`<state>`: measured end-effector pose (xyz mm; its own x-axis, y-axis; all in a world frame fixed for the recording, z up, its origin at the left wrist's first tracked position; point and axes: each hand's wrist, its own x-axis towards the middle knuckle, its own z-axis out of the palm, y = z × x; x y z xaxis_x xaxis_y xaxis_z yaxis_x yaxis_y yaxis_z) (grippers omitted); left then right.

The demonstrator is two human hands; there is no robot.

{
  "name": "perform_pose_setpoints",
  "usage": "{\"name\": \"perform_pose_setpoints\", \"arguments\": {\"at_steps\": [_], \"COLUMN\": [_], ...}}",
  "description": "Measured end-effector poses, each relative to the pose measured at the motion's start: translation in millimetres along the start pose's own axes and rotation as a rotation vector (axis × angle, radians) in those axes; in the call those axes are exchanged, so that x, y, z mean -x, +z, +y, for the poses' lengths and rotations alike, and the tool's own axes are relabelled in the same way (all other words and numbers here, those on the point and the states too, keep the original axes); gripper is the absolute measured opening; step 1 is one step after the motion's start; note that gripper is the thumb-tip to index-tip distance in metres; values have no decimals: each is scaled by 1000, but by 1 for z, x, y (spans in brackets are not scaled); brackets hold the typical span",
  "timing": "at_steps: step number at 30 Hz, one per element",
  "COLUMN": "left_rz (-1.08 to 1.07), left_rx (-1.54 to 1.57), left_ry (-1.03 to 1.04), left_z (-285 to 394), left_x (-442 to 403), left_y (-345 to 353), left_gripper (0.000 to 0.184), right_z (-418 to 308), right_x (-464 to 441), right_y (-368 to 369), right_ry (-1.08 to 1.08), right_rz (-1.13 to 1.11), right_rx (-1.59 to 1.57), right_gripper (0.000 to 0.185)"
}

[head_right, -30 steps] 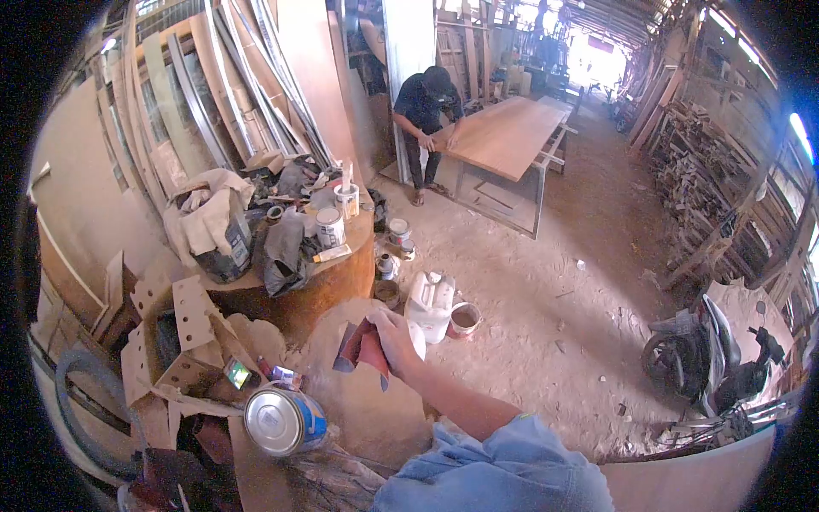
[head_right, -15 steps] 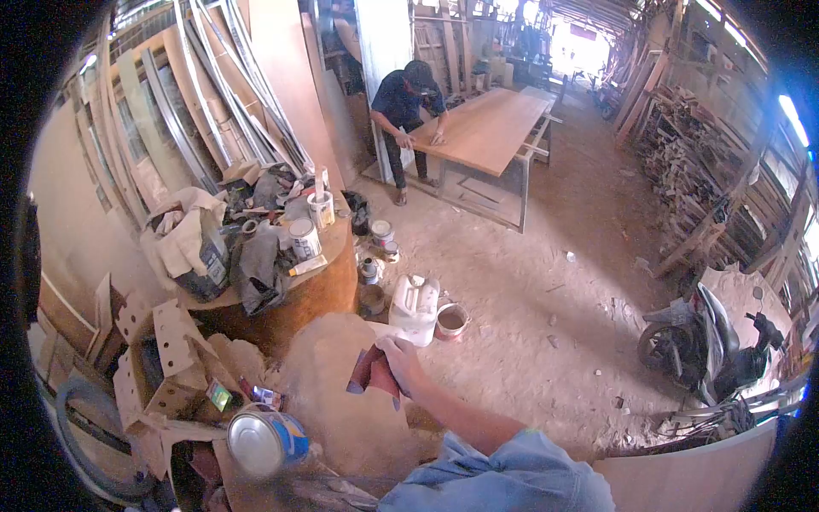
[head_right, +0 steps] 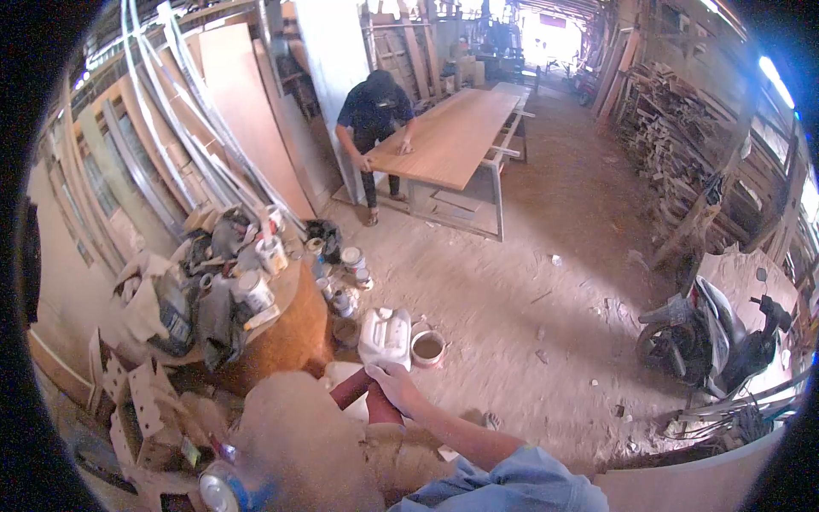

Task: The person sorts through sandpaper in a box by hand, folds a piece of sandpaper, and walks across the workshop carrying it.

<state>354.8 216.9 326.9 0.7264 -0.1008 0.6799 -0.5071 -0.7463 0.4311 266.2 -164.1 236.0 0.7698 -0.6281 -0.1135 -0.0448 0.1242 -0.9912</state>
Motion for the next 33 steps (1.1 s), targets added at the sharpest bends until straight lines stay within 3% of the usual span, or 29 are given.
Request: {"name": "perform_pose_setpoints", "arguments": {"at_steps": [8, 10, 12, 14, 16, 18, 22, 24, 26, 28, 31, 33], "left_rz": [-347, -498, -656, -834, -1030, -1260, -1334, -1507, -1523, -1639, -1540, -1437], "left_rx": [308, 411, 524, 655, 797, 979, 1046, 1071, 1066, 1009, 1076, 1218], "left_ry": [101, 126, 143, 182, 204, 129, 144, 15, 63, -22, -21, -101], "left_z": [239, 302, 360, 413, 470, 533, 596, 608, 622, 638, 653, 671], "left_x": [63, 79, 92, 110, 128, 134, 163, 173, 171, 159, 153, 143], "left_y": [195, 238, 274, 308, 344, 373, 436, 460, 474, 491, 547, 600], "left_gripper": [42, 43, 45, 46, 47, 67, 71, 73, 74, 74, 70, 66], "right_z": [20, 0, -27, -39, -35, -32, -34, -35, -56, -60, -57, -33], "right_x": [-83, -85, -78, -71, -60, -48, -29, -36, -45, -64, -110, -161], "right_y": [-248, -305, -362, -411, -443, -456, -466, -480, -497, -521, -546, -565], "right_ry": [-95, 53, 1, -121, -135, -140, 104, 98, 190, 155, 67, 45], "right_rz": [93, 204, 297, 588, 709, 832, 874, 897, 856, 831, 767, 712], "right_rx": [156, 18, 73, 225, 216, 208, 214, 250, 206, 293, 376, 208], "right_gripper": [30, 31, 29, 28, 27, 26, 27, 29, 30, 30, 29, 29]}}
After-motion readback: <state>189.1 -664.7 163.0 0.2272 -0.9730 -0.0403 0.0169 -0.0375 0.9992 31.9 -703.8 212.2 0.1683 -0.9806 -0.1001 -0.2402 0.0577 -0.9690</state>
